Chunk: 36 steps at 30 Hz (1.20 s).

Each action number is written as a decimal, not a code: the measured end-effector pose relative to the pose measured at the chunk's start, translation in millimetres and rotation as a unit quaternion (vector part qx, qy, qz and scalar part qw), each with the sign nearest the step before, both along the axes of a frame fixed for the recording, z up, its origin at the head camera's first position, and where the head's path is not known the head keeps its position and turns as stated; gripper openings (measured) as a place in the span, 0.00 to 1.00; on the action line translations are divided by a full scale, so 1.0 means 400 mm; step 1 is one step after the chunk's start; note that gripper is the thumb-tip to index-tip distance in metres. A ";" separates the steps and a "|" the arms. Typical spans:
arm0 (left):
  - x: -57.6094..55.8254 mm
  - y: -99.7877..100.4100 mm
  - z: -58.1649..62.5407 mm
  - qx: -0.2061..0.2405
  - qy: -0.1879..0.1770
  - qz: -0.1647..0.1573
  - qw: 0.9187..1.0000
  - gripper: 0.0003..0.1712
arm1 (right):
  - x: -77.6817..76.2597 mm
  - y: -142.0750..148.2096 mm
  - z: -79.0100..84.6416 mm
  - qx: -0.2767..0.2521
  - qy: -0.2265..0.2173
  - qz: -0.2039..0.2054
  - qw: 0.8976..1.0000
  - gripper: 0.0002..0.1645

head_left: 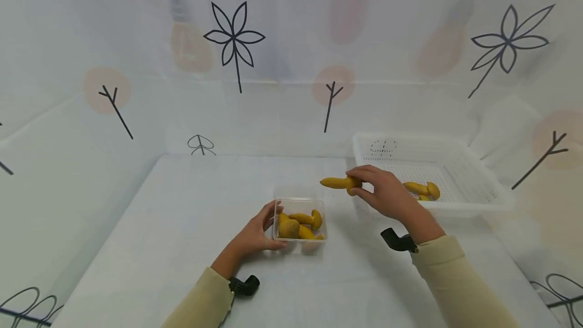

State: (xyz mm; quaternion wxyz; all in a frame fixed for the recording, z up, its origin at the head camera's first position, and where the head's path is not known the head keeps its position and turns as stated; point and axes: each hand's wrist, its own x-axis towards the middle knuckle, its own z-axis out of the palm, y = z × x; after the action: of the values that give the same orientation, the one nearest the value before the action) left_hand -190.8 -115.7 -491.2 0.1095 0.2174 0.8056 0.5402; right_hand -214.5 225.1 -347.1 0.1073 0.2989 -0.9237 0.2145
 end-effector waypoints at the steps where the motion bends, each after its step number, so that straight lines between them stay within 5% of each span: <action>1: 0.001 0.000 0.001 0.002 -0.001 -0.001 1.000 0.62 | -0.003 0.006 -0.002 -0.001 0.003 -0.002 1.000 0.26; 36: 0.001 -0.002 -0.004 0.004 -0.006 0.003 1.000 0.62 | -0.052 0.152 -0.021 -0.050 0.021 -0.101 0.993 0.27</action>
State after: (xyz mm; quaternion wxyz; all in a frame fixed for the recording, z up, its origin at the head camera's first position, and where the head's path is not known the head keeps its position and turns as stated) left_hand -190.5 -116.5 -492.8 0.1120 0.2118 0.8032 0.5454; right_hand -235.5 286.0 -355.5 0.1625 0.2028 -0.9348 0.2421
